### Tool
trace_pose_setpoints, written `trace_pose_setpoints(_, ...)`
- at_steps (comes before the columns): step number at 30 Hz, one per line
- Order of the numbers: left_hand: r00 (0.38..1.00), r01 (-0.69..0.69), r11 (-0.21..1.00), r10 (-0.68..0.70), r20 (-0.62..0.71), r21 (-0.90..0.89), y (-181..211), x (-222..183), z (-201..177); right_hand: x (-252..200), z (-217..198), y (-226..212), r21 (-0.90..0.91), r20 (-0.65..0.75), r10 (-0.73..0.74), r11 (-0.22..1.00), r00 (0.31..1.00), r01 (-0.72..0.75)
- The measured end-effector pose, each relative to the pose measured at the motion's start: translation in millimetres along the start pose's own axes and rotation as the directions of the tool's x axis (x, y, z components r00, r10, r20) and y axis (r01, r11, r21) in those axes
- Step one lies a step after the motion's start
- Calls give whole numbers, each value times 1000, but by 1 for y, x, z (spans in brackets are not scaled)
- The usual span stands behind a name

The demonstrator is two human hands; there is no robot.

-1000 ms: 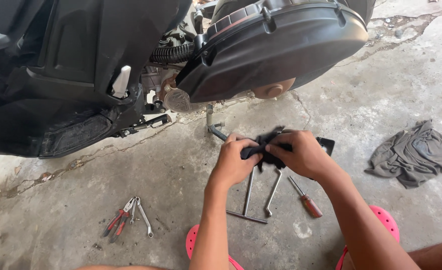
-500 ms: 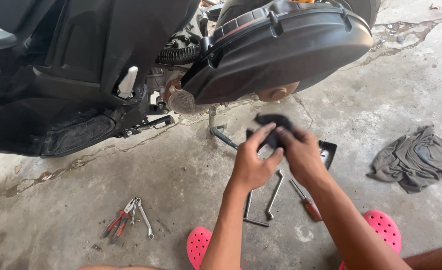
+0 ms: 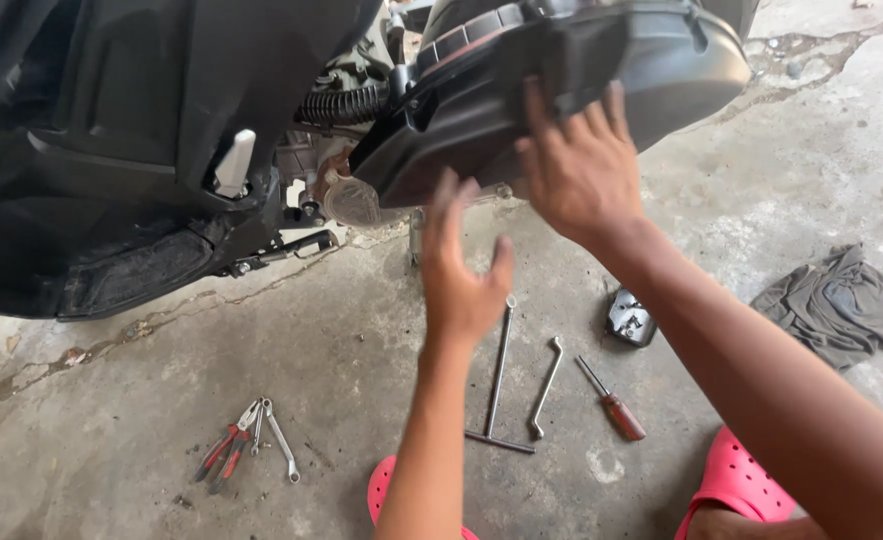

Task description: Cleaning a motorcycle air filter cover with a cloth and attempting to reinstall it onto the vehicle.

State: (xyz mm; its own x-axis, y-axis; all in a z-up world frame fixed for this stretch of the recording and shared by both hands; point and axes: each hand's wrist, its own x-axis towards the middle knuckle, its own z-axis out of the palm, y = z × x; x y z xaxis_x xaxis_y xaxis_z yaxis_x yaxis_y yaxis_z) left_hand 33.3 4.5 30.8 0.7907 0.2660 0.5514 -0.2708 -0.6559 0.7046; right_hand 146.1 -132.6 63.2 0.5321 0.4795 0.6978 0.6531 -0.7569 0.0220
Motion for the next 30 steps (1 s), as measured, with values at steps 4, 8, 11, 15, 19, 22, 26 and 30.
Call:
trace_pose_setpoints(4,989,-118,895,145,-29,429,-60,55,-3,6,5,13,-39,47,-304,951,951,306)
trace_pose_setpoints(8,979,-201,852,186,80,483,-77,93,-16,-11,-5,51,-70,86,-244,966,966,250)
trace_pose_setpoints(11,969,-244,867,227,92,435,-72,99,-24,-25,6,61,-77,-58,-53,996,997,48)
trace_pose_setpoints(15,971,-237,889,224,78,393,-74,101,-24,-4,13,12,165,43,64,984,997,-71)
trace_pose_setpoints(19,974,-226,916,201,106,333,-81,103,-30,24,14,-30,63,1,-145,987,989,145)
trace_pose_setpoints(22,961,-276,918,251,119,285,-94,103,-33,30,31,-21,-111,140,-371,916,918,387)
trace_pose_setpoints(26,970,-244,929,230,80,278,-89,102,-30,30,15,14,-101,-162,-272,961,949,258)
trace_pose_setpoints(30,974,-228,929,216,72,292,-84,100,-32,51,-14,-15,10,-202,-22,1000,979,25)
